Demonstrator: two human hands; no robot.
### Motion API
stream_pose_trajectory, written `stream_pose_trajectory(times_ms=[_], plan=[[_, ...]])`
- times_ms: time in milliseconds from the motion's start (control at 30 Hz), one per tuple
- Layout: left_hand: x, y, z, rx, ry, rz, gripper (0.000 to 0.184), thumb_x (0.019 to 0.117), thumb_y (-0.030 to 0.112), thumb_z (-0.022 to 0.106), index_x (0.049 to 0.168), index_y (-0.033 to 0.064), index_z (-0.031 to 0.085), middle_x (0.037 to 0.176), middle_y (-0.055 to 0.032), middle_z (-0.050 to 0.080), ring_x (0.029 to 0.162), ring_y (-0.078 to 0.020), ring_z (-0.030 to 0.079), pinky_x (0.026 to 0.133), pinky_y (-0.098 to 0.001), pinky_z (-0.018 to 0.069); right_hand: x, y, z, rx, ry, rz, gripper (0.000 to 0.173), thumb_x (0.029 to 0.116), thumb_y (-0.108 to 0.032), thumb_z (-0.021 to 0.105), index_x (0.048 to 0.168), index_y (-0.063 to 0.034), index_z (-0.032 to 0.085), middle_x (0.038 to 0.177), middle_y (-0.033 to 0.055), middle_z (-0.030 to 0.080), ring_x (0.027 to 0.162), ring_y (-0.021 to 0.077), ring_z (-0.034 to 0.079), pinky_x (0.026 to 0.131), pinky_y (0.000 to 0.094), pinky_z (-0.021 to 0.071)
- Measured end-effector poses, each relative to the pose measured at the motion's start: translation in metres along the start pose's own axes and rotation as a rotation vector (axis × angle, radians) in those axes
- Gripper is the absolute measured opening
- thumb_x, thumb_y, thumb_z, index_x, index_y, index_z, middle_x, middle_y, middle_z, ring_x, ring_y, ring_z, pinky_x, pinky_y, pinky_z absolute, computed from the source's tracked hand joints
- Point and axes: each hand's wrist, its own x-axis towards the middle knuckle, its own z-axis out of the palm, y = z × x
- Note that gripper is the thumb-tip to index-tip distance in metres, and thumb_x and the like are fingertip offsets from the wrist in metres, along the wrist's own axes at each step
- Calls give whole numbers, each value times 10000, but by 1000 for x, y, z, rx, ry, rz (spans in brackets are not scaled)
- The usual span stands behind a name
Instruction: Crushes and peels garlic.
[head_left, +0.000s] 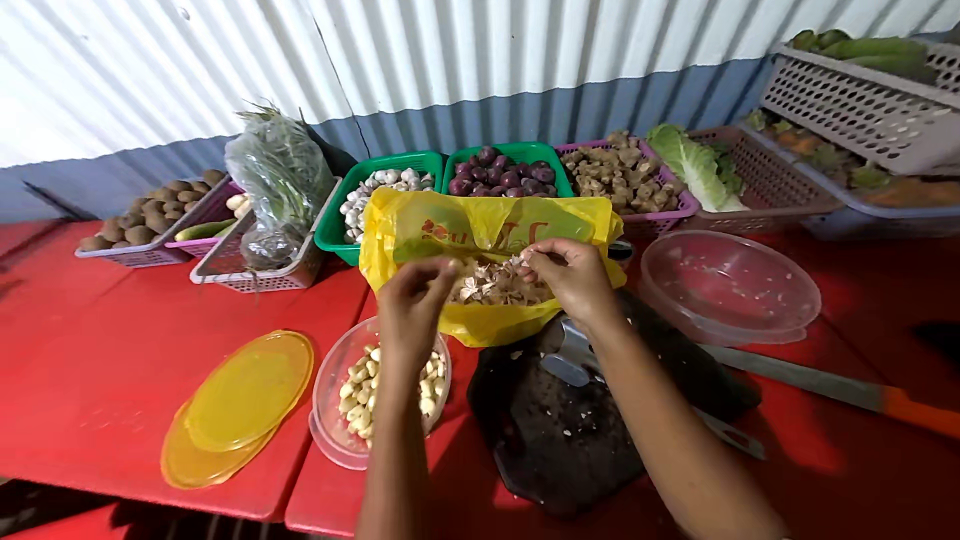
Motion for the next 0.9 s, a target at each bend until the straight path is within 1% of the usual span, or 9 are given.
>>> stream_pose_trajectory(times_ms=[67,133,167,300,467,633,700,800,900], plan=[[-19,-3,-36,400,19,24,134,968,147,660,1030,40,713,933,-49,722,739,-110,653,674,-308,550,4,0,-2,84,-31,98,124,1006,-52,629,1046,39,703,890,106,718,747,142,716,732,295,621],[-34,5,-59,645,-56,-132,225,1015,118,603,1158,0,731,1091,-182,727,917,-305,693,839,-517,542,5,-2,-3,192,-71,178,159,1020,-57,606,1101,59,681,937,127,715,767,165,729,747,312,634],[-37,9,-63,692,-55,-158,245,1022,112,592,1197,0,722,1148,-209,713,984,-353,693,890,-561,529,6,-2,-3,237,-93,202,175,1029,-65,592,1123,62,668,943,130,717,769,174,733,745,320,636],[-29,23,-29,588,5,24,190,986,131,655,1103,17,751,1036,-152,709,876,-246,687,783,-437,575,2,-5,3,343,-138,225,181,1043,-63,559,1147,62,639,957,124,716,799,194,744,761,342,643],[7,15,63,292,-121,64,231,966,195,701,1101,12,740,1032,-146,730,971,-258,708,906,-467,574,-7,-6,11,265,-22,101,180,1009,-96,624,1118,27,698,916,71,725,787,140,708,732,310,620],[24,13,73,82,-128,55,210,1013,94,609,1080,-64,730,1013,-190,738,966,-262,712,937,-433,548,0,0,8,238,-20,24,149,1011,-58,555,1110,-27,662,946,-64,696,786,8,654,721,200,571],[28,13,73,72,-125,52,222,1025,88,591,1086,-75,729,995,-202,733,949,-277,707,919,-446,545,2,6,4,38,-12,-113,153,978,-43,608,1104,24,663,985,-13,684,817,-21,644,748,178,566],[31,12,73,100,-144,45,221,1029,82,575,1081,-73,725,1001,-204,728,968,-294,703,916,-471,543,1,8,4,-292,7,-317,249,997,-80,606,1101,137,670,1048,230,687,906,84,634,850,248,530],[33,10,72,96,-139,63,212,1023,91,595,1055,-78,720,984,-200,724,949,-286,702,900,-461,546,0,9,5,-390,-11,-337,268,1020,-93,563,1075,152,655,981,258,671,849,136,618,808,302,524]])
